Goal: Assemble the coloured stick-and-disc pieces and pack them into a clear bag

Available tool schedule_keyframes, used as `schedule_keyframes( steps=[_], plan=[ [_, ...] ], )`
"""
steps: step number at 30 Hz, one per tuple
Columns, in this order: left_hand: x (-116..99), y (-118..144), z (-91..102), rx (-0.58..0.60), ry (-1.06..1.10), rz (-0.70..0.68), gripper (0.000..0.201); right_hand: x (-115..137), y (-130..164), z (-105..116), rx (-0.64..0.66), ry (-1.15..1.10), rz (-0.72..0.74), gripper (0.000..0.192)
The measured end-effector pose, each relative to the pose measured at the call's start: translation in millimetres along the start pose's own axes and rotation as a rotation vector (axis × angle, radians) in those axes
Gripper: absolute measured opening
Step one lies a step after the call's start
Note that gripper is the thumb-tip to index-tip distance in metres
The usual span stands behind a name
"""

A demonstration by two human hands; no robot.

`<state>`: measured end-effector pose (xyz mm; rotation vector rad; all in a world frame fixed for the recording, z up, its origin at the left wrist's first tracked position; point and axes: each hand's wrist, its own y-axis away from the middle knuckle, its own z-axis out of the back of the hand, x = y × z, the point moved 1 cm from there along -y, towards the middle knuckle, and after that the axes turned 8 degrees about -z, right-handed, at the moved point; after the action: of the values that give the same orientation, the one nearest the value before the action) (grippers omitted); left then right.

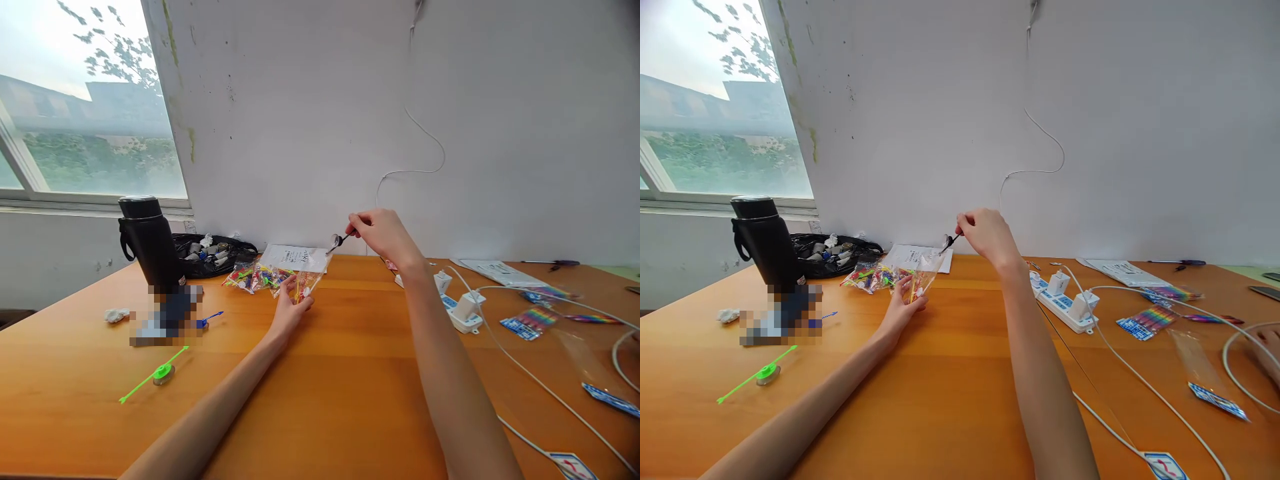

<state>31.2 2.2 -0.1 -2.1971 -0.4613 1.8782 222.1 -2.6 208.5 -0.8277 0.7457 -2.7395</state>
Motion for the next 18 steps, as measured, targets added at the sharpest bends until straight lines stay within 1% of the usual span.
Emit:
schedule_keyframes(
  steps=[3,8,11,13,14,16,18],
  plan=[
    [1,0,-0.1,0.019,-0.021,-0.042,0.071,4,1,-9,0.099,0.006,0.039,0.042],
    [0,0,-0.7,0.034,-0.046,-0.056,0.070,12,4,-35,0.373,0.035,0.080,0.036],
    [-1,0,-1.5,0.038,-0.036,-0.062,0.069,17,7,-47,0.464,0.036,0.129,0.035],
    [-1,-1,-2.0,0.033,-0.018,-0.059,0.069,19,8,-51,0.462,0.056,0.152,0.035],
    [0,-1,-2.3,0.031,-0.010,-0.054,0.069,21,8,-52,0.438,0.074,0.159,0.035],
    [1,-1,-2.7,0.033,-0.005,-0.046,0.070,24,8,-54,0.326,0.099,0.182,0.034],
    [1,-1,-2.8,0.040,-0.018,-0.040,0.070,30,9,-55,0.170,0.085,0.233,0.030]
  ],
)
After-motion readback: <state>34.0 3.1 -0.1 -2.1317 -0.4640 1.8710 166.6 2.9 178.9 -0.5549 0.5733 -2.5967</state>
